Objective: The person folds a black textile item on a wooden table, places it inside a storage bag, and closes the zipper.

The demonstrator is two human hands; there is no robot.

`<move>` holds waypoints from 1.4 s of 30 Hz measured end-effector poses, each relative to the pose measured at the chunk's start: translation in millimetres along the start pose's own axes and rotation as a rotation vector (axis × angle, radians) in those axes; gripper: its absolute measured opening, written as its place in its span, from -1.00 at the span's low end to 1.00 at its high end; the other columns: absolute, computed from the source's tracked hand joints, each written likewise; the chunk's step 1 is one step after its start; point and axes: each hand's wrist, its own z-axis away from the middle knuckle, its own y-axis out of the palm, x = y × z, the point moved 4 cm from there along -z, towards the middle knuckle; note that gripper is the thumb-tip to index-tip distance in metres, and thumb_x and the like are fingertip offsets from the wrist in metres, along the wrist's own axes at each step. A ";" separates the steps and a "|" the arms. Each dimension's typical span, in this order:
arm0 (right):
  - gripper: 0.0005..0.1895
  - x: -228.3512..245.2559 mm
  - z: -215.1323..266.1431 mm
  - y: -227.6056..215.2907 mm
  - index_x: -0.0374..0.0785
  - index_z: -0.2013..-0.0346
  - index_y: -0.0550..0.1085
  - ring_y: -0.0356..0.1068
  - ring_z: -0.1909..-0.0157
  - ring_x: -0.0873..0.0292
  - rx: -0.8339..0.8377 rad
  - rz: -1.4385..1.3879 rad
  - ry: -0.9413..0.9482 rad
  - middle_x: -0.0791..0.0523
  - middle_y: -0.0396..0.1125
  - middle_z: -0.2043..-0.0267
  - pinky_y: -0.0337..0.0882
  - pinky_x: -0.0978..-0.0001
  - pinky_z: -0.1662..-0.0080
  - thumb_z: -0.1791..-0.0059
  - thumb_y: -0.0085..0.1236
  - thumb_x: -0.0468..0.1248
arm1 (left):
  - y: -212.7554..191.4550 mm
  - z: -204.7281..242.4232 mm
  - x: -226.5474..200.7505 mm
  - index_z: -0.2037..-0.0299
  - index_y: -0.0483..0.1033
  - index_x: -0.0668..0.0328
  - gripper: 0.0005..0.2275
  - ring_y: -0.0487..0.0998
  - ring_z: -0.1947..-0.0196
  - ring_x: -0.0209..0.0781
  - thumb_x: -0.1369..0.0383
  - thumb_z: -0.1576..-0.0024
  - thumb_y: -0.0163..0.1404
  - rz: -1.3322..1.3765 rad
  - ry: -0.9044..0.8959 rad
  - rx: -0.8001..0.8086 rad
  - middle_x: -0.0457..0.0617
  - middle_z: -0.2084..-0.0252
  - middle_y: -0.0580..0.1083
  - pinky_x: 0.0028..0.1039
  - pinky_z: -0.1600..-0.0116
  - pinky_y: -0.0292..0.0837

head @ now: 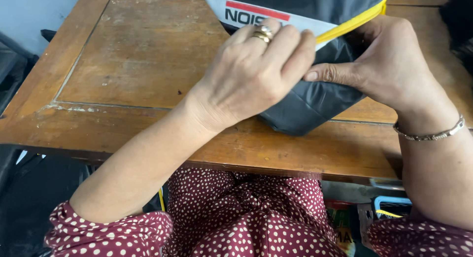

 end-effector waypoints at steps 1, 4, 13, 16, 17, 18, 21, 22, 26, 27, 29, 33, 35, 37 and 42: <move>-0.30 -6.2 0.4 -1.4 -0.36 -0.06 0.57 0.29 0.05 0.40 -0.035 0.121 -0.007 0.15 0.49 0.06 0.36 0.47 0.09 0.24 0.59 -0.04 | 2.9 4.9 0.5 0.11 0.47 0.18 -0.94 0.39 0.33 -0.24 0.45 -0.38 -0.07 0.010 0.001 0.031 -0.13 0.31 0.29 -0.49 0.25 0.41; -0.25 -1.9 3.1 -1.3 -0.47 -0.11 0.56 0.21 0.09 0.35 -0.106 0.178 -0.095 0.09 0.48 0.02 0.31 0.44 0.13 0.18 0.66 -0.05 | 10.9 17.8 3.3 0.05 0.46 0.17 -0.95 0.38 0.32 -0.25 0.50 -0.36 -0.04 -0.005 -0.015 0.086 -0.14 0.31 0.29 -0.48 0.27 0.39; -0.04 -2.7 12.5 -0.6 -0.33 -0.05 0.09 0.34 0.08 0.14 -0.200 0.152 -0.096 -0.03 0.32 0.00 0.42 0.31 0.03 0.20 0.73 -0.05 | 40.4 38.1 -2.7 -0.47 0.16 0.15 -0.57 0.41 0.31 -0.21 0.62 -0.45 -0.04 -0.098 -0.052 0.250 -0.19 0.27 0.21 -0.39 0.26 0.52; 0.12 3.7 9.7 2.4 -0.40 -0.20 -0.08 0.43 -0.03 0.06 -0.179 0.143 -0.175 -0.13 0.40 -0.01 0.44 0.29 -0.05 0.16 0.75 -0.19 | 39.3 33.0 -2.4 -0.42 0.25 0.06 -0.53 0.41 0.34 -0.25 0.66 -0.35 0.01 -0.118 -0.064 0.205 -0.21 0.29 0.22 -0.43 0.33 0.46; 0.12 2.7 9.6 0.8 -0.40 -0.20 -0.08 0.43 -0.03 0.06 -0.178 0.144 -0.173 -0.13 0.40 -0.01 0.44 0.29 -0.05 0.16 0.75 -0.19 | 37.1 31.9 -1.9 -0.42 0.25 0.06 -0.53 0.41 0.34 -0.25 0.66 -0.35 0.01 -0.117 -0.065 0.206 -0.21 0.29 0.22 -0.43 0.33 0.46; 0.06 1.5 9.4 -0.3 -0.43 -0.21 0.01 0.43 -0.04 0.02 -0.160 0.187 -0.163 -0.14 0.39 -0.06 0.43 0.23 -0.04 0.16 0.71 -0.13 | 34.7 30.6 -2.0 -0.39 0.28 0.07 -0.59 0.40 0.34 -0.24 0.61 -0.37 0.00 -0.072 -0.059 0.202 -0.19 0.28 0.24 -0.44 0.33 0.45; -0.01 -0.4 5.8 -1.1 -0.50 -0.36 0.14 0.31 -0.07 -0.02 -0.129 0.229 -0.235 -0.16 0.25 -0.17 0.40 0.20 0.04 0.08 0.62 -0.13 | 26.9 27.7 -6.0 -0.32 0.36 0.09 -0.68 0.39 0.33 -0.20 0.52 -0.38 0.00 0.034 -0.039 0.184 -0.15 0.27 0.28 -0.43 0.33 0.43; -0.04 1.2 4.4 -0.5 -0.55 -0.50 0.18 0.20 -0.10 -0.03 -0.115 0.230 -0.321 -0.18 0.12 -0.24 0.38 0.22 0.12 -0.01 0.57 -0.20 | 23.8 26.8 -7.9 -0.27 0.42 0.09 -0.72 0.39 0.30 -0.17 0.48 -0.37 0.01 0.092 -0.026 0.170 -0.13 0.27 0.29 -0.43 0.33 0.41; -0.14 1.8 4.3 -0.8 -0.60 -0.46 0.35 0.27 -0.19 -0.08 -0.101 0.229 -0.311 -0.24 0.10 -0.24 0.39 0.17 -0.11 -0.01 0.51 -0.18 | 17.3 32.2 -9.6 -0.24 0.46 0.06 -0.75 0.45 0.29 -0.17 0.42 -0.36 0.02 0.156 -0.053 0.179 -0.14 0.26 0.33 -0.41 0.27 0.49; -0.24 -0.3 2.5 -0.2 -0.57 -0.36 0.44 0.24 -0.07 0.05 -0.072 0.190 -0.274 -0.12 0.23 -0.09 0.32 0.26 -0.07 0.00 0.53 -0.18 | 13.2 32.6 -7.0 -0.15 0.50 0.13 -0.82 0.44 0.31 -0.16 0.42 -0.38 0.00 0.195 -0.088 0.133 -0.11 0.27 0.34 -0.43 0.30 0.48; -0.33 -1.9 -0.3 1.1 -0.54 -0.26 0.53 0.20 0.06 0.18 -0.040 0.152 -0.239 -0.01 0.36 0.06 0.24 0.34 -0.03 0.01 0.55 -0.19 | 10.8 42.1 -4.3 -0.06 0.53 0.20 -0.87 0.44 0.32 -0.15 0.42 -0.39 -0.01 0.233 -0.124 0.085 -0.08 0.28 0.35 -0.45 0.33 0.47; -0.44 -21.2 -6.8 1.7 -0.48 -0.19 0.50 0.30 -0.06 0.31 -0.008 -0.047 -0.110 0.04 0.42 -0.04 0.36 0.50 -0.01 0.02 0.45 -0.26 | 18.7 74.1 16.4 -0.01 0.42 0.27 -0.74 0.51 0.18 0.00 0.37 -0.21 0.15 0.310 -0.440 0.213 0.09 0.07 0.40 -0.39 0.28 0.53; -0.48 -27.5 -8.5 2.9 -0.45 -0.15 0.53 0.29 -0.03 0.32 -0.010 -0.029 -0.101 0.07 0.41 0.00 0.33 0.51 0.03 0.00 0.47 -0.22 | 23.9 91.0 27.9 0.05 0.41 0.29 -0.77 0.46 0.29 -0.08 0.30 -0.25 0.07 0.339 -0.539 0.267 0.09 0.10 0.34 -0.39 0.39 0.46; -0.45 -25.4 -9.6 3.9 -0.48 -0.20 0.49 0.30 -0.11 0.32 -0.003 -0.084 -0.083 0.04 0.42 -0.09 0.37 0.54 -0.06 -0.01 0.41 -0.24 | 39.6 110.3 37.3 0.01 0.37 0.41 -0.69 0.52 0.13 0.08 0.45 -0.13 0.18 0.610 -0.643 0.365 0.21 0.06 0.40 -0.16 0.05 0.52; -0.43 -27.9 -9.3 2.7 -0.46 -0.20 0.50 0.29 -0.08 0.32 -0.016 -0.062 -0.087 0.06 0.41 -0.06 0.35 0.53 -0.06 0.02 0.43 -0.23 | 57.6 117.1 34.4 -0.14 0.30 0.45 -0.55 0.48 -0.13 0.19 0.41 -0.08 0.12 0.864 -0.801 0.581 0.30 -0.12 0.42 -0.15 -0.18 0.38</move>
